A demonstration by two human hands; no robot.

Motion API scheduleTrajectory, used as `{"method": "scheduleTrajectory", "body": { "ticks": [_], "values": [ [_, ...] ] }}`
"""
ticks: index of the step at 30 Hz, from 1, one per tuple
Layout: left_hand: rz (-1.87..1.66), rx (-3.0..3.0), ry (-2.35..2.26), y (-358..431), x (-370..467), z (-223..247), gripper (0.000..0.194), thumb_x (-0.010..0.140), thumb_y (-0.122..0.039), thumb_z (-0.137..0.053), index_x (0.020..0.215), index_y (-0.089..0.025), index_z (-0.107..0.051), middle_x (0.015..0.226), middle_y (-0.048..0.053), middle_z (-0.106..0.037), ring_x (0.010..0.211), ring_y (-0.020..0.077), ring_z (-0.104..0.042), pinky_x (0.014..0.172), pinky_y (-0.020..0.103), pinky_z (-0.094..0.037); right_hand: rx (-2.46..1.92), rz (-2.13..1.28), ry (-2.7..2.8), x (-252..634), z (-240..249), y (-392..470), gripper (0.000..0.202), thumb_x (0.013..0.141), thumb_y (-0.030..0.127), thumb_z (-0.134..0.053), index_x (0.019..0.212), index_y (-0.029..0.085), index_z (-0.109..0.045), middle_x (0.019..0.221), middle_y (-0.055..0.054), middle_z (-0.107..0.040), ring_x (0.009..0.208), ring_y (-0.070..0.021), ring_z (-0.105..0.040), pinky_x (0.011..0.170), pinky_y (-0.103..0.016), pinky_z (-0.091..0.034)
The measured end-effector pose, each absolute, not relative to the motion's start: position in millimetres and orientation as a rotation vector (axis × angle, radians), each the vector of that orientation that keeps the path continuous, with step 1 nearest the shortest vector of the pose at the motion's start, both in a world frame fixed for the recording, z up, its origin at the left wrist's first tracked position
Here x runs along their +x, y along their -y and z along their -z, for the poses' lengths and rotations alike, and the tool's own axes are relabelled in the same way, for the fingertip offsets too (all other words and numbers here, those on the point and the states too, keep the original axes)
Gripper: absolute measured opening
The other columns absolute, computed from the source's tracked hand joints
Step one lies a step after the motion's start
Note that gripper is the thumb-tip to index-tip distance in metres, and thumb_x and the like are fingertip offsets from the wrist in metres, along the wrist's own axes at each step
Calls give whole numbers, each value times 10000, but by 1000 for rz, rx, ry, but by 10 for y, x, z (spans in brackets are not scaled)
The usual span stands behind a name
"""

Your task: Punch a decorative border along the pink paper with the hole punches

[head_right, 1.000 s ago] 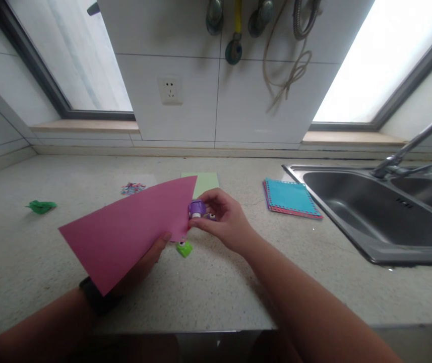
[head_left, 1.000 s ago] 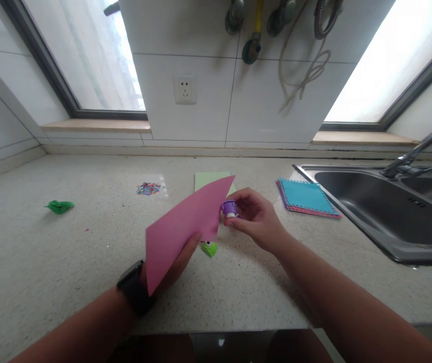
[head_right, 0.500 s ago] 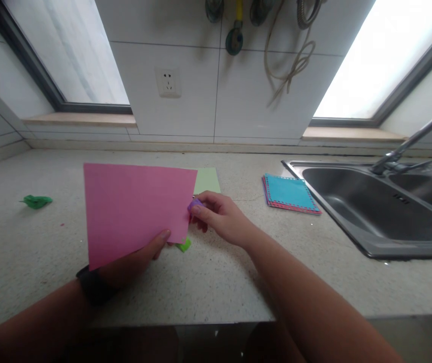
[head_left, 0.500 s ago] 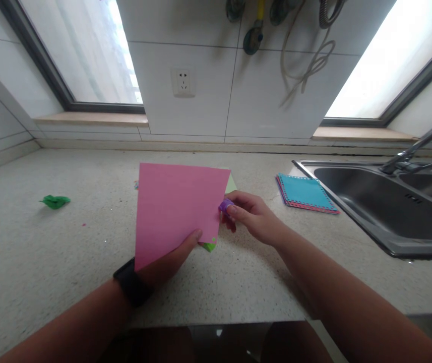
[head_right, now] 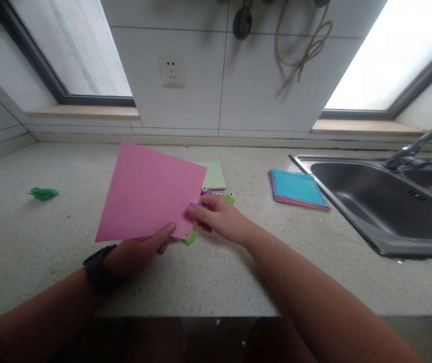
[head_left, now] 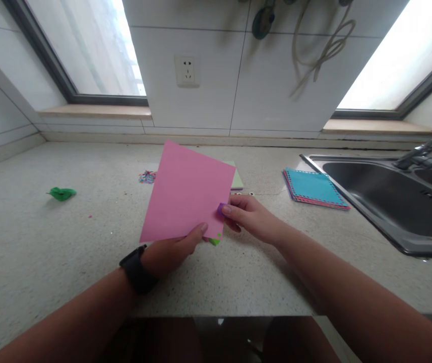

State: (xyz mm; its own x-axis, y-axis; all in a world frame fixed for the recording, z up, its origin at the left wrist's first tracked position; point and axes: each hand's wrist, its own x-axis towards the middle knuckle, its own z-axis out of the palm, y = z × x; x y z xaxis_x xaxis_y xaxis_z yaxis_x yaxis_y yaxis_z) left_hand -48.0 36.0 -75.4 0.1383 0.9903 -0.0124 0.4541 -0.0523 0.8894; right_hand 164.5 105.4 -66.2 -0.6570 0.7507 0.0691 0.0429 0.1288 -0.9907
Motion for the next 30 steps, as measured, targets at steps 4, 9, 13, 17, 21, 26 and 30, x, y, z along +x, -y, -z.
{"method": "scheduleTrajectory", "body": {
  "ticks": [4,9,13,17,21,26,30],
  "values": [
    [-715,1602,-1517,-370,-479,760,464,881,-572,-435,548,-251,-409,578,-7,-504,627,195,-538,716,375,-439,-815,-1606,1819,1615,661,-1038,413,918,517,-618,728,156,-547,563,46,-479,478,-65,-385,445,-220,-252],
    [-704,1654,-1514,-398,-491,796,481,906,-573,-389,554,-246,-392,578,-13,-487,635,188,-530,751,378,-422,-802,-1643,1845,1566,657,-1024,435,926,530,-594,706,159,-536,513,61,-449,441,-56,-338,420,-221,-196],
    [-720,1659,-1508,-412,-504,846,472,926,-556,-380,574,-243,-407,588,-22,-481,634,176,-518,741,358,-425,-786,-1682,1831,1534,662,-1008,431,932,525,-582,707,161,-533,506,71,-423,432,-55,-317,413,-226,-175],
    [-768,1656,-1480,-414,-505,864,450,928,-536,-390,586,-244,-412,593,-26,-484,631,169,-517,733,344,-435,-786,-1678,1842,1523,652,-987,421,938,518,-572,724,155,-550,520,69,-422,439,-54,-316,413,-226,-174],
    [-793,1697,-1481,-417,-493,834,446,924,-527,-375,575,-250,-401,568,-27,-460,595,166,-498,721,349,-431,-800,-1672,1850,1506,645,-976,416,936,517,-569,737,152,-565,514,71,-410,439,-57,-309,411,-229,-170],
    [-815,1768,-1465,-424,-504,831,448,930,-482,-386,548,-250,-393,550,-28,-446,580,160,-489,719,340,-426,-813,-1666,1850,1493,651,-969,403,940,500,-567,735,152,-564,519,67,-413,445,-61,-316,414,-228,-177],
    [-798,1795,-1470,-423,-519,854,467,942,-485,-377,541,-247,-401,549,-27,-455,581,160,-496,717,338,-425,-810,-1667,1862,1494,659,-960,395,945,494,-563,745,153,-569,524,66,-418,450,-64,-325,417,-226,-188]
  ]
}}
